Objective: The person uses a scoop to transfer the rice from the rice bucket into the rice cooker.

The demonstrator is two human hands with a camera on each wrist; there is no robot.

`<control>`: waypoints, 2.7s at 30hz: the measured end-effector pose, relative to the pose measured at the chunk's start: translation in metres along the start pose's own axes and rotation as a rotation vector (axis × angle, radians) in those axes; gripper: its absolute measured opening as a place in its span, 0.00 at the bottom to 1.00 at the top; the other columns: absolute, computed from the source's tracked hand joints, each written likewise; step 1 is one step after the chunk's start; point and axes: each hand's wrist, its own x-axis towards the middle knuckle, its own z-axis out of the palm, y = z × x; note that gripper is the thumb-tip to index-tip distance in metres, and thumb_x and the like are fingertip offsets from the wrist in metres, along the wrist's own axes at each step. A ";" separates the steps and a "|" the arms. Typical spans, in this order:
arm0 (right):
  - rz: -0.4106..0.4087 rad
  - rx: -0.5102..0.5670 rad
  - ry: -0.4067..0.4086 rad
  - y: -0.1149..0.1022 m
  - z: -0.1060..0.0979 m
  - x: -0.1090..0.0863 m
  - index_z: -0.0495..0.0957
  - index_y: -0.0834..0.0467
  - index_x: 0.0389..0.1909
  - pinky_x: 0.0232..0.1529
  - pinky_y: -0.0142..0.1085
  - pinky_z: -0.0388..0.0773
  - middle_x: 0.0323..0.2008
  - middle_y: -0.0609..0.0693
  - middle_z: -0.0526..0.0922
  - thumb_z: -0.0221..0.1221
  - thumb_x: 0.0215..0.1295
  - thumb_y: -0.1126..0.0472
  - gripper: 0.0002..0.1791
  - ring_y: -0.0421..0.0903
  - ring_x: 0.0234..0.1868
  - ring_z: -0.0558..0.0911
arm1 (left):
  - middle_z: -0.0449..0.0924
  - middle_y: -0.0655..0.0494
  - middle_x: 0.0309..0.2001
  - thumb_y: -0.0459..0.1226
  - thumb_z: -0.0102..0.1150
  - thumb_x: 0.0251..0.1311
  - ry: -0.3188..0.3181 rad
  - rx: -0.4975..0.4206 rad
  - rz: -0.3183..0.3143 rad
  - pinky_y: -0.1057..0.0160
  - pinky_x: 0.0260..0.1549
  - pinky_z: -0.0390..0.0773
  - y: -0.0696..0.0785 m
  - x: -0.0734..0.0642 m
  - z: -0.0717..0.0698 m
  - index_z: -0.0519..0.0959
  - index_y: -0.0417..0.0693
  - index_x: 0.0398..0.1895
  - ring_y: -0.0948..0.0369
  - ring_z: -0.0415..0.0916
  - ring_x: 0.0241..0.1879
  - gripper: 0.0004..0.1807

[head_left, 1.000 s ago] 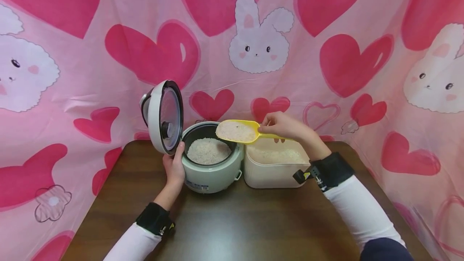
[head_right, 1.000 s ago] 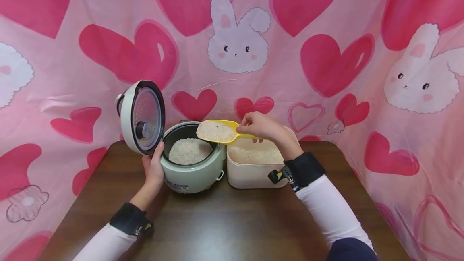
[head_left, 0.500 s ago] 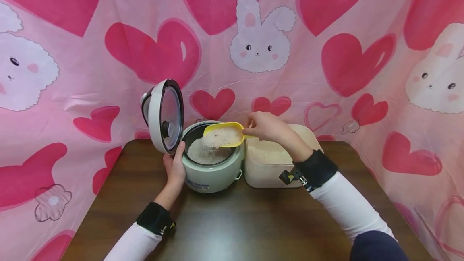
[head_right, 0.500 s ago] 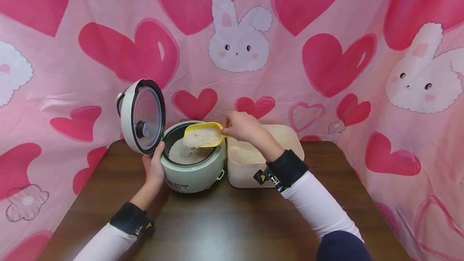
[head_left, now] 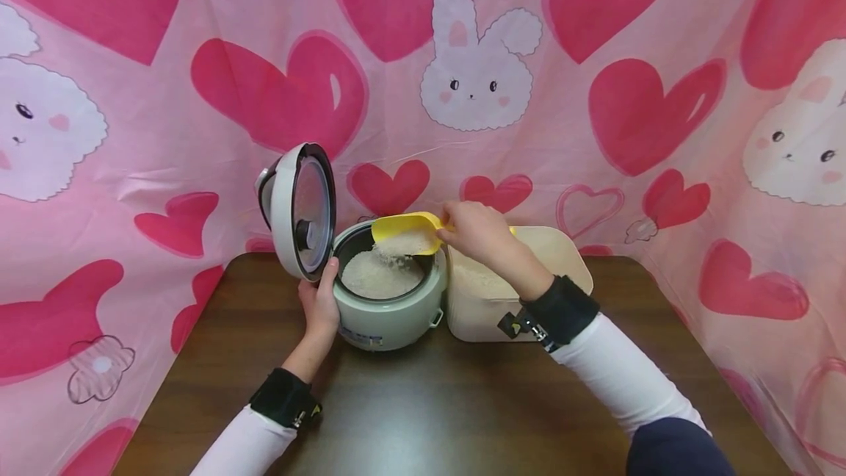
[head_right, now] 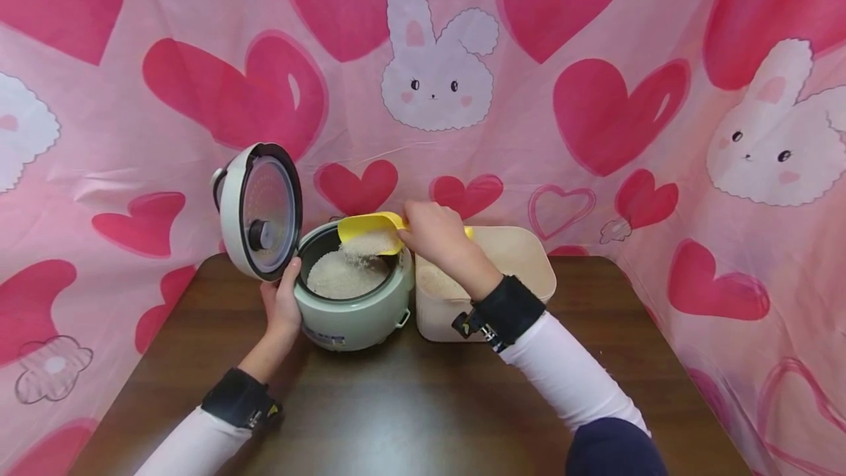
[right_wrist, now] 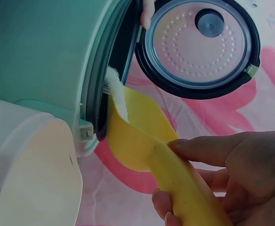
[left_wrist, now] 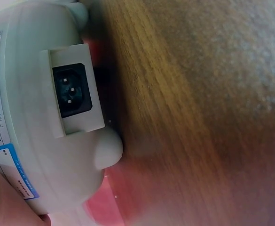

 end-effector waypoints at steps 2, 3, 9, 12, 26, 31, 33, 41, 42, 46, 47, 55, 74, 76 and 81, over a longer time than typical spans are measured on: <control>-0.005 -0.007 0.016 -0.001 0.001 0.001 0.81 0.61 0.50 0.44 0.48 0.82 0.44 0.55 0.87 0.65 0.69 0.55 0.16 0.54 0.43 0.82 | 0.85 0.53 0.54 0.40 0.62 0.69 0.000 -0.001 -0.001 0.69 0.62 0.70 0.001 0.000 0.000 0.80 0.34 0.60 0.68 0.77 0.53 0.22; -0.008 -0.008 0.024 -0.002 0.001 0.001 0.81 0.61 0.51 0.45 0.49 0.82 0.45 0.56 0.87 0.65 0.69 0.54 0.16 0.55 0.44 0.82 | 0.85 0.52 0.55 0.40 0.62 0.69 -0.001 0.000 -0.001 0.69 0.62 0.69 0.002 0.000 0.000 0.80 0.35 0.61 0.69 0.76 0.53 0.22; -0.027 0.023 0.030 -0.002 0.007 0.003 0.81 0.61 0.54 0.51 0.50 0.82 0.49 0.57 0.86 0.66 0.69 0.54 0.18 0.56 0.50 0.82 | 0.85 0.51 0.56 0.40 0.61 0.70 -0.007 -0.002 0.005 0.68 0.63 0.70 0.001 0.000 -0.001 0.79 0.34 0.62 0.69 0.77 0.53 0.23; -0.041 0.028 0.031 0.000 0.011 0.003 0.80 0.61 0.54 0.52 0.51 0.81 0.51 0.57 0.86 0.67 0.69 0.55 0.19 0.56 0.52 0.82 | 0.85 0.51 0.57 0.40 0.61 0.71 -0.008 0.001 0.003 0.67 0.63 0.70 0.000 -0.001 -0.002 0.79 0.34 0.62 0.69 0.77 0.53 0.23; -0.044 0.184 -0.037 0.022 0.018 -0.002 0.80 0.60 0.54 0.47 0.44 0.85 0.47 0.56 0.87 0.67 0.68 0.54 0.19 0.54 0.47 0.82 | 0.81 0.46 0.62 0.41 0.59 0.72 -0.033 0.020 0.007 0.63 0.68 0.68 0.002 0.000 -0.002 0.77 0.35 0.66 0.65 0.75 0.58 0.24; -0.012 0.371 -0.150 0.043 0.017 -0.007 0.80 0.60 0.54 0.38 0.39 0.85 0.41 0.56 0.85 0.65 0.71 0.52 0.19 0.52 0.37 0.82 | 0.80 0.46 0.64 0.42 0.58 0.73 -0.053 0.028 -0.006 0.61 0.70 0.67 0.002 0.000 -0.003 0.76 0.36 0.67 0.65 0.75 0.59 0.25; 0.010 0.451 -0.197 0.051 0.015 -0.010 0.79 0.62 0.55 0.35 0.38 0.84 0.41 0.57 0.83 0.63 0.72 0.52 0.19 0.53 0.32 0.82 | 0.80 0.46 0.64 0.42 0.58 0.73 -0.054 0.027 -0.009 0.61 0.70 0.67 0.003 0.000 -0.003 0.76 0.36 0.67 0.65 0.75 0.59 0.25; 0.052 0.574 -0.274 0.087 0.006 -0.028 0.78 0.61 0.61 0.29 0.39 0.81 0.43 0.58 0.82 0.59 0.76 0.49 0.22 0.54 0.25 0.77 | 0.81 0.50 0.61 0.42 0.59 0.73 -0.052 0.013 -0.011 0.64 0.67 0.68 0.002 0.002 -0.003 0.76 0.37 0.66 0.67 0.75 0.57 0.25; 0.059 0.581 -0.278 0.090 0.005 -0.030 0.78 0.61 0.61 0.30 0.40 0.81 0.43 0.59 0.81 0.59 0.76 0.49 0.23 0.54 0.25 0.77 | 0.82 0.51 0.60 0.42 0.59 0.73 -0.052 0.014 -0.011 0.65 0.67 0.68 0.002 0.002 -0.003 0.77 0.37 0.66 0.67 0.75 0.57 0.25; 0.118 0.563 -0.272 0.104 0.000 -0.041 0.77 0.61 0.61 0.29 0.39 0.81 0.42 0.58 0.81 0.58 0.76 0.47 0.24 0.56 0.26 0.78 | 0.82 0.51 0.60 0.42 0.59 0.72 -0.053 0.017 -0.010 0.65 0.66 0.69 0.002 0.002 -0.004 0.77 0.36 0.65 0.67 0.76 0.56 0.25; 0.130 0.565 -0.272 0.108 -0.001 -0.044 0.77 0.61 0.61 0.30 0.39 0.81 0.42 0.58 0.81 0.58 0.76 0.47 0.24 0.56 0.27 0.78 | 0.82 0.50 0.60 0.42 0.59 0.72 -0.053 0.019 -0.009 0.65 0.67 0.68 0.002 0.002 -0.004 0.77 0.36 0.65 0.67 0.76 0.56 0.25; 0.234 0.467 -0.216 0.143 -0.019 -0.068 0.76 0.66 0.59 0.30 0.39 0.82 0.41 0.60 0.81 0.59 0.77 0.51 0.23 0.52 0.28 0.78 | 0.83 0.52 0.59 0.42 0.60 0.72 -0.040 0.033 -0.012 0.66 0.66 0.69 -0.001 -0.001 -0.003 0.78 0.35 0.64 0.68 0.76 0.55 0.25; 0.295 -0.432 -0.122 0.111 0.000 -0.064 0.79 0.68 0.36 0.37 0.56 0.86 0.26 0.60 0.81 0.70 0.60 0.61 0.14 0.59 0.28 0.80 | 0.83 0.49 0.60 0.42 0.60 0.71 -0.022 0.012 -0.035 0.66 0.66 0.69 -0.004 -0.003 -0.002 0.78 0.35 0.64 0.68 0.76 0.56 0.24; 0.296 -0.480 -0.116 0.107 0.009 -0.058 0.80 0.68 0.33 0.36 0.55 0.85 0.26 0.61 0.82 0.69 0.60 0.62 0.13 0.59 0.29 0.82 | 0.81 0.47 0.62 0.43 0.60 0.72 -0.026 0.013 -0.045 0.64 0.68 0.67 -0.004 -0.004 -0.003 0.77 0.36 0.65 0.66 0.75 0.58 0.26; 0.282 -0.545 -0.138 0.105 0.028 -0.049 0.80 0.68 0.26 0.32 0.56 0.85 0.25 0.60 0.82 0.66 0.63 0.65 0.10 0.57 0.28 0.84 | 0.78 0.45 0.65 0.45 0.58 0.73 -0.035 0.026 -0.060 0.62 0.70 0.66 -0.006 -0.005 -0.006 0.75 0.37 0.67 0.65 0.74 0.60 0.27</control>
